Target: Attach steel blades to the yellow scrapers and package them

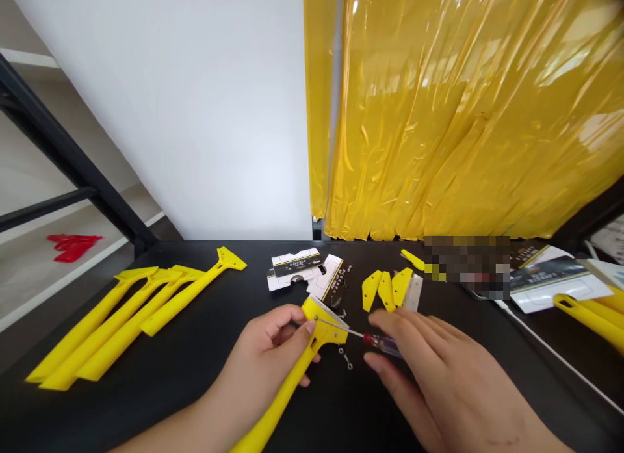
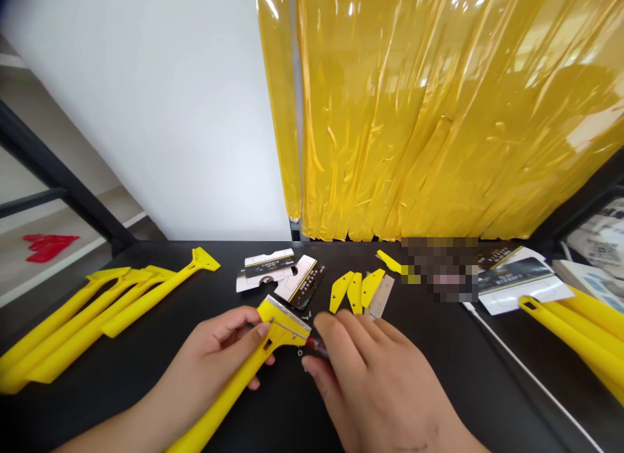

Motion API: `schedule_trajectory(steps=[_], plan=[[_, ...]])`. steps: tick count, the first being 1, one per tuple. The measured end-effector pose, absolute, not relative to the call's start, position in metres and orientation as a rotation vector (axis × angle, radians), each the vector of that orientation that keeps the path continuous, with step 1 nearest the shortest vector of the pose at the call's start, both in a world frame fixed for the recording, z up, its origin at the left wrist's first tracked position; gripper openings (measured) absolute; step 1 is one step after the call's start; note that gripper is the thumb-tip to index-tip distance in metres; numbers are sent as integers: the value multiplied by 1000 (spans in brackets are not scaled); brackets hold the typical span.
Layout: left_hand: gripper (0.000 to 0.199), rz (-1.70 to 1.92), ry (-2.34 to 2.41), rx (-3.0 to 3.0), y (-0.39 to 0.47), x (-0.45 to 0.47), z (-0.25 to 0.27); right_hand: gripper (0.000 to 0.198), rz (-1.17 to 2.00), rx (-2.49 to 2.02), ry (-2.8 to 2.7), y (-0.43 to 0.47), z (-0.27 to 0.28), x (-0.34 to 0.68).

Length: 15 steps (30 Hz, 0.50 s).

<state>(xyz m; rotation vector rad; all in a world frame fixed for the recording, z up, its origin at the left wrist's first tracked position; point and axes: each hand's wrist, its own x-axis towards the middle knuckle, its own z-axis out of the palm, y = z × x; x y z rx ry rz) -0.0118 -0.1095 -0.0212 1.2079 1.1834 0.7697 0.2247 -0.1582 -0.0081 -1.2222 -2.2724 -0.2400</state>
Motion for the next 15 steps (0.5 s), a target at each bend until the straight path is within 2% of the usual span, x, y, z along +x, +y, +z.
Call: schedule_trajectory(steps=[5,15], plan=[[35,778,1181,1228,-110,-12,-18,10,-167,-1220,-2305,-158,-7,225],[35,771,1167,1246,-109,-13,-22,17,-64,-1256,-2280,-161,-6,227]])
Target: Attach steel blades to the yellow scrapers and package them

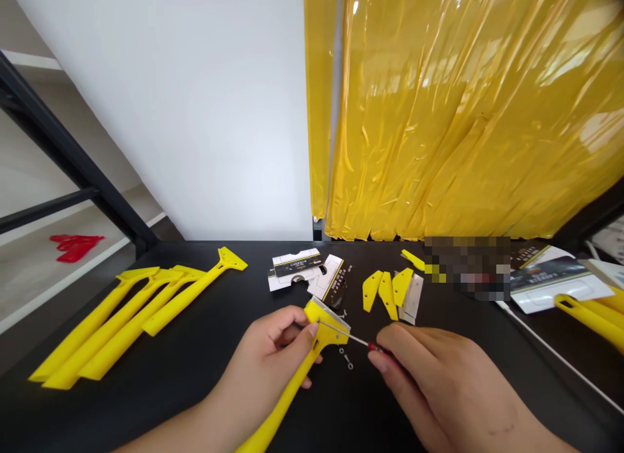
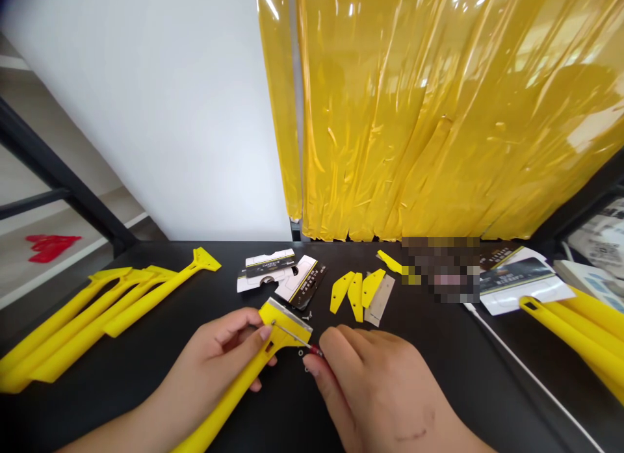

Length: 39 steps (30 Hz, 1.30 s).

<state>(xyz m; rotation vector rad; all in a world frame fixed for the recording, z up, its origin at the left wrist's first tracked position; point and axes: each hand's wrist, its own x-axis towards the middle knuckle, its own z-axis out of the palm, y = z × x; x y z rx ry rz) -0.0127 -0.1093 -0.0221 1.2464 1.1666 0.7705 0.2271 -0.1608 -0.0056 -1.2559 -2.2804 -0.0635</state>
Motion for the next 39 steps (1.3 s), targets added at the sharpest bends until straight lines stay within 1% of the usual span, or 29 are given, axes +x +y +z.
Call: schedule_trajectory(steps=[2,5,7,11,13,16,17,19,20,23,26,29,32,35,38,39], plan=[[36,769,1167,1247,-109,-12,-22,17,-48,-1263,-2255,-161,-7,227],[34,771,1157,1255,-108,-12,-22,22,9,-1263,-2241,-159,-9,226],[33,773,1159,1264,-108,-12,-23,19,45,-1265,-2232,-157,-10,225],[32,770,1164,1282,-108,-13,-23,22,118,-1262,-2238,-156,-10,225],[32,775,1158,1288,-108,-14,-24,18,155,-1272,-2229,-156,-10,227],[31,783,1148,1294,-108,-15,-24,24,189,-1271,-2249,-156,-10,228],[31,789,1146,1292,-108,-15,-24,22,196,-1270,-2251,-156,-10,228],[30,804,1145,1290,-108,-15,-24,14,190,-1273,-2235,-156,-10,228],[30,810,1144,1287,-108,-15,-24,14,187,-1274,-2238,-157,-10,228],[29,816,1136,1280,-107,-16,-23,21,192,-1268,-2253,-157,-9,227],[28,834,1128,1272,-108,-17,-23,13,197,-1273,-2214,-158,-7,225],[29,841,1112,1292,-109,-18,-22,21,218,-1253,-2213,-159,-6,225],[29,848,1109,1325,-111,-19,-21,13,210,-1236,-2198,-159,-5,227],[28,848,1106,1368,-112,-20,-19,21,196,-1223,-2217,-159,-4,228],[29,853,1107,1406,-112,-20,-17,13,157,-1239,-2182,-158,-5,227],[29,855,1111,1420,-112,-20,-16,15,155,-1243,-2180,-158,-5,227]])
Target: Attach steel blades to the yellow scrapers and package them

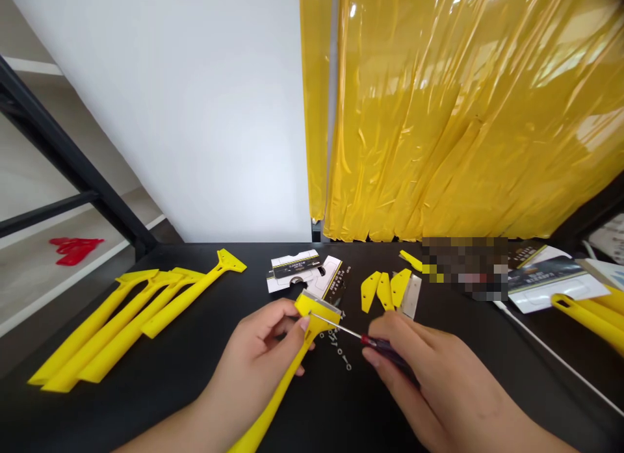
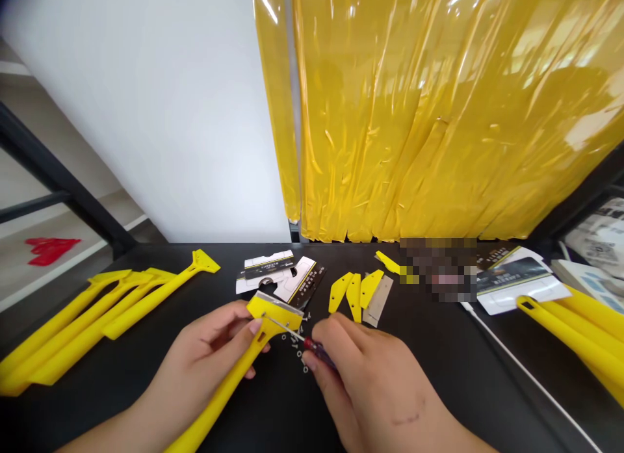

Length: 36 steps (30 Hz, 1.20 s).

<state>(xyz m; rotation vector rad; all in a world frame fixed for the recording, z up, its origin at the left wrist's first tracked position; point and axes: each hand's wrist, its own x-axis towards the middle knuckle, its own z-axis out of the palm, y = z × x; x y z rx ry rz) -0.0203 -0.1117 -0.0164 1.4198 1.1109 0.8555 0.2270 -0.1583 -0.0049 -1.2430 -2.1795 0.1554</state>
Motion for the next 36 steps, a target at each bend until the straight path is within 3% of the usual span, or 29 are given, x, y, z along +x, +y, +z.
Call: schedule_trajectory(steps=[5,9,12,16,18,22,25,32,36], plan=[[28,864,1117,1479,-110,-19,-15,12,194,-1234,-2200,-160,-6,225],[28,872,1128,1536,-110,-18,-15,24,174,-1232,-2239,-157,-7,225],[27,892,1176,1633,-111,-20,-13,14,40,-1209,-2289,-155,-9,226],[21,948,1242,1877,-115,-27,-12,24,-92,-1145,-2322,-157,-14,225],[13,980,1252,2004,-117,-30,-11,24,222,-1193,-2270,-158,-15,222],[8,1050,1245,2213,-118,-34,-8,44,1481,-1229,-1643,-156,-18,216],[13,1084,1215,2312,-116,-34,-6,47,1959,-993,-1160,-151,-22,215],[14,1081,1219,2235,-111,-34,-3,43,2098,-827,-1084,-148,-25,216],[17,1119,1244,1655,-107,-32,1,43,1906,-903,-1253,-147,-19,211]])
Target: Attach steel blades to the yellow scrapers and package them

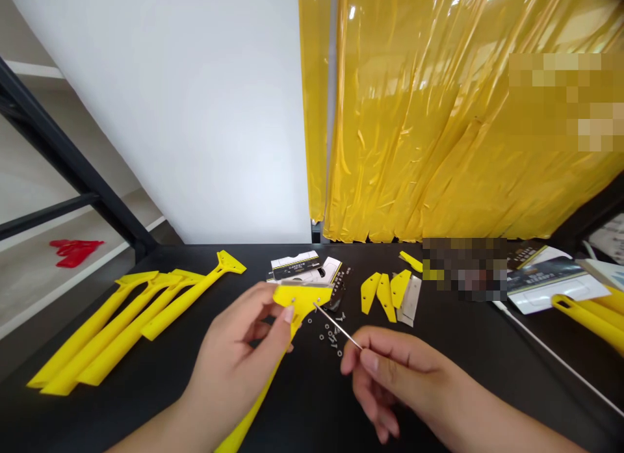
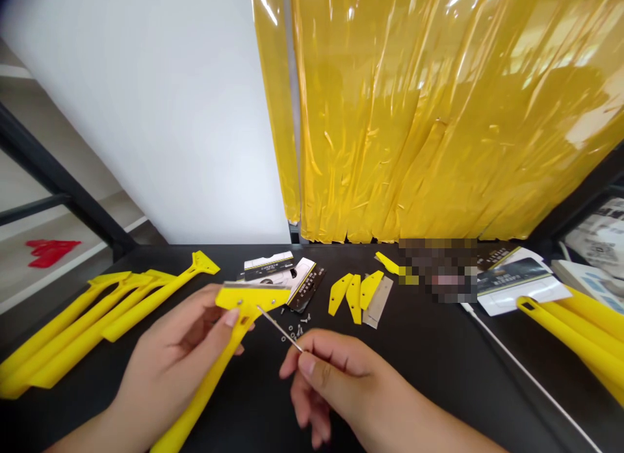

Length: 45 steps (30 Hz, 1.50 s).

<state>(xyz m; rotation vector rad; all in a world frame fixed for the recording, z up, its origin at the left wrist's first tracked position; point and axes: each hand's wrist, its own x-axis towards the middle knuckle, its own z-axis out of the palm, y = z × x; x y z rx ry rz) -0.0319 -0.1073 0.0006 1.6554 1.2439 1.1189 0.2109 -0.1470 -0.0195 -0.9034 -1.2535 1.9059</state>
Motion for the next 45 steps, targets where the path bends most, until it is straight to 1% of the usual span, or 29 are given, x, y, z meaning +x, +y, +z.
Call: schedule_trajectory(steps=[2,4,6,9,12,13,15,17,18,19,23,25,27,29,35,40,45], plan=[[20,1103,1156,1319,-109,-28,3,37,1727,-919,-1261,-146,-19,209],[21,993,1041,1122,-113,-21,6,35,1612,-914,-1214,-145,-21,210],[22,836,949,1051,-119,-13,9,38,1633,-884,-1152,-144,-23,214],[26,647,860,1074,-121,-5,14,38,1775,-922,-1210,-142,-21,225],[26,536,757,1362,-102,-9,22,40,1775,-982,-1295,-139,-15,238],[28,536,713,1543,-90,-12,23,38,1744,-978,-1259,-137,-12,243],[35,619,774,1968,-61,-22,22,34,1654,-950,-1116,-133,-8,252],[45,489,767,2370,-32,-30,17,31,1559,-915,-971,-126,-5,259],[50,436,761,2408,-19,-33,15,31,1521,-898,-915,-122,-4,262],[51,398,751,2428,-9,-35,12,32,1491,-883,-872,-118,-4,265],[43,312,709,2429,9,-34,5,38,1439,-876,-778,-105,-6,271],[48,308,739,2414,11,-31,4,38,1426,-882,-745,-101,-9,273],[57,294,772,2390,13,-29,4,37,1420,-885,-718,-98,-12,274],[60,279,785,2357,16,-27,5,36,1415,-884,-695,-97,-14,275],[47,302,738,2172,24,-19,16,31,1326,-850,-644,-96,-9,280],[34,535,808,1859,14,-21,17,30,1167,-788,-663,-101,3,284],[38,784,891,1485,-29,-25,15,13,901,-781,-842,-114,11,282]])
